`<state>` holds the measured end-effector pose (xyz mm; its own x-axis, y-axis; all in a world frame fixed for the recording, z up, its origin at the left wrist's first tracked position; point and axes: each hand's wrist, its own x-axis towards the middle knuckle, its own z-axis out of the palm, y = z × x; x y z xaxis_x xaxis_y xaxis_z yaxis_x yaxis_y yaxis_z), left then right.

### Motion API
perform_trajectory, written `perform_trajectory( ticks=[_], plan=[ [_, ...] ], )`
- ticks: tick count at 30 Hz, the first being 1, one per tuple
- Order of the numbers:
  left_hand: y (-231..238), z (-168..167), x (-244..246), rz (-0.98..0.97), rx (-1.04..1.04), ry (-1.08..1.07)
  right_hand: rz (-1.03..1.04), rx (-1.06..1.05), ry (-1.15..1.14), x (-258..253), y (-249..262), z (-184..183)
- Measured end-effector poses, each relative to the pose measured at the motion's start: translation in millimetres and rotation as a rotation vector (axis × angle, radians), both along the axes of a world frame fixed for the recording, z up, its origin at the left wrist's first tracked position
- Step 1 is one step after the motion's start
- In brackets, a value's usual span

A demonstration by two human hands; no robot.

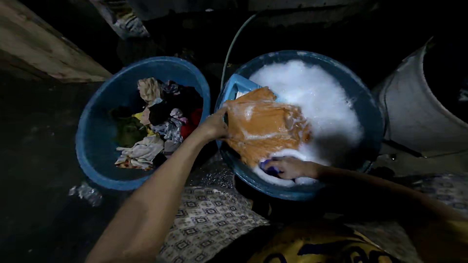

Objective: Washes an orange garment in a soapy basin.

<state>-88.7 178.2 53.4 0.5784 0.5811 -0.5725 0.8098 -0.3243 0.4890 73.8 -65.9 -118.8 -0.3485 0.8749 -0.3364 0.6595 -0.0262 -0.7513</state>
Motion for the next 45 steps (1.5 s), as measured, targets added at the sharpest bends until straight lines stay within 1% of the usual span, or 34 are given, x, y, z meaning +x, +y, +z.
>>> perform_trajectory(
  ticks=[1,4,6,7,9,10,11,12,13,14,15,16,17,19,20,21,22,23,24,25,26,28,29,30,31,32,34,35,36,38,40,41,43,45],
  plan=[
    [1.1,0.8,0.2,-0.007,-0.025,-0.024,0.005,-0.069,-0.082,-3.9,6.6,-10.3],
    [3.7,-1.6,0.8,-0.003,-0.071,-0.073,-0.011,-0.384,-0.276,-12.4,13.7,-17.8],
    [3.9,-1.9,3.0,-0.001,-0.091,-0.056,0.04,-0.44,-0.393,-14.1,5.5,-13.2],
    [3.6,-1.8,4.3,0.001,-0.097,-0.053,0.089,-0.438,-0.405,-14.5,2.1,-10.8],
    [1.5,-1.9,5.8,0.01,-0.111,-0.062,0.141,-0.44,-0.395,-15.5,-2.5,8.6],
    [0.9,-2.7,4.4,0.021,-0.128,-0.09,0.095,-0.417,-0.348,-12.8,-5.8,15.5],
    [1.2,-4.6,1.3,0.044,-0.165,-0.136,-0.012,-0.397,-0.262,-7.5,-7.4,19.9],
    [1.9,-8.3,-3.2,0.073,-0.215,-0.201,-0.152,-0.446,-0.143,3.1,-3.1,25.0],
    [2.3,-12.1,-8.3,0.093,-0.264,-0.268,-0.231,-0.512,-0.017,19.5,4.7,35.0],
    [3.7,-14.8,-12.8,0.106,-0.313,-0.319,-0.241,-0.531,0.126,41.0,12.1,40.8],
    [4.8,-16.1,-16.5,0.116,-0.358,-0.355,-0.267,-0.435,0.293,63.8,12.9,44.2],
    [4.7,-17.0,-18.9,0.12,-0.375,-0.368,-0.315,-0.287,0.492,80.2,11.9,46.7],
    [3.9,-18.2,-19.7,0.114,-0.371,-0.364,-0.435,-0.131,0.644,81.0,14.0,52.9],
    [0.5,-19.0,-14.7,0.091,-0.305,-0.333,-0.775,0.142,0.751,46.9,38.1,79.1],
    [-1.0,-17.0,-10.4,0.073,-0.267,-0.314,-0.869,0.277,0.752,19.4,58.3,89.8],
    [-3.0,-13.0,-6.7,0.06,-0.227,-0.292,-0.906,0.367,0.698,-10.2,79.4,100.3],
    [-4.3,-8.7,-4.5,0.054,-0.178,-0.263,-0.881,0.42,0.597,-34.7,99.7,106.4],
    [-4.9,-4.4,-4.5,0.057,-0.123,-0.222,-0.823,0.377,0.426,-49.3,113.7,110.8],
    [-4.2,0.2,-7.4,0.07,-0.084,-0.179,-0.749,0.3,0.204,-50.4,118.8,109.5],
    [-2.8,3.1,-13.3,0.092,-0.08,-0.148,-0.712,0.209,0.06,-38.6,115.2,96.2],
    [-0.8,4.3,-20.3,0.117,-0.094,-0.138,-0.736,0.163,0.0,-13.9,104.3,70.1],
    [4.9,1.3,-29.4,0.165,-0.126,-0.169,-0.872,0.082,-0.048,54.7,77.7,21.3],
    [4.1,-0.3,-28.7,0.176,-0.141,-0.162,-0.93,0.047,-0.041,79.3,67.1,13.6],
    [0.0,-1.5,-24.7,0.171,-0.152,-0.144,-0.981,0.054,-0.031,86.0,60.8,18.0],
    [-4.0,-1.7,-18.2,0.156,-0.152,-0.12,-1.016,0.114,-0.037,72.3,61.4,33.3],
    [-6.1,-0.6,-9.7,0.141,-0.144,-0.102,-1.019,0.194,-0.022,43.4,71.4,60.9],
    [-12.0,-1.4,-1.2,0.122,-0.111,-0.069,-0.854,0.277,0.047,-26.8,98.4,108.1],
    [-13.2,-0.2,-2.6,0.118,-0.089,-0.053,-0.745,0.265,0.075,-48.7,109.1,114.1],
    [-12.7,1.6,-7.3,0.117,-0.066,-0.044,-0.683,0.231,0.089,-52.8,114.0,107.7],
    [-7.2,5.5,-20.5,0.139,-0.072,-0.07,-0.754,0.186,0.063,-16.0,103.1,73.0],
    [-6.3,6.2,-24.8,0.156,-0.065,-0.112,-0.876,0.079,0.0,47.8,77.2,31.6],
    [-6.3,6.6,-22.0,0.118,-0.047,-0.115,-0.92,0.038,0.009,76.5,64.1,18.6],
    [-6.3,8.1,-16.0,0.02,-0.017,-0.132,-0.971,0.026,0.092,113.0,44.1,18.4],
    [-5.6,15.0,-13.3,0.008,-0.048,-0.11,-1.028,0.108,0.113,121.2,35.6,45.2]
  ],
)
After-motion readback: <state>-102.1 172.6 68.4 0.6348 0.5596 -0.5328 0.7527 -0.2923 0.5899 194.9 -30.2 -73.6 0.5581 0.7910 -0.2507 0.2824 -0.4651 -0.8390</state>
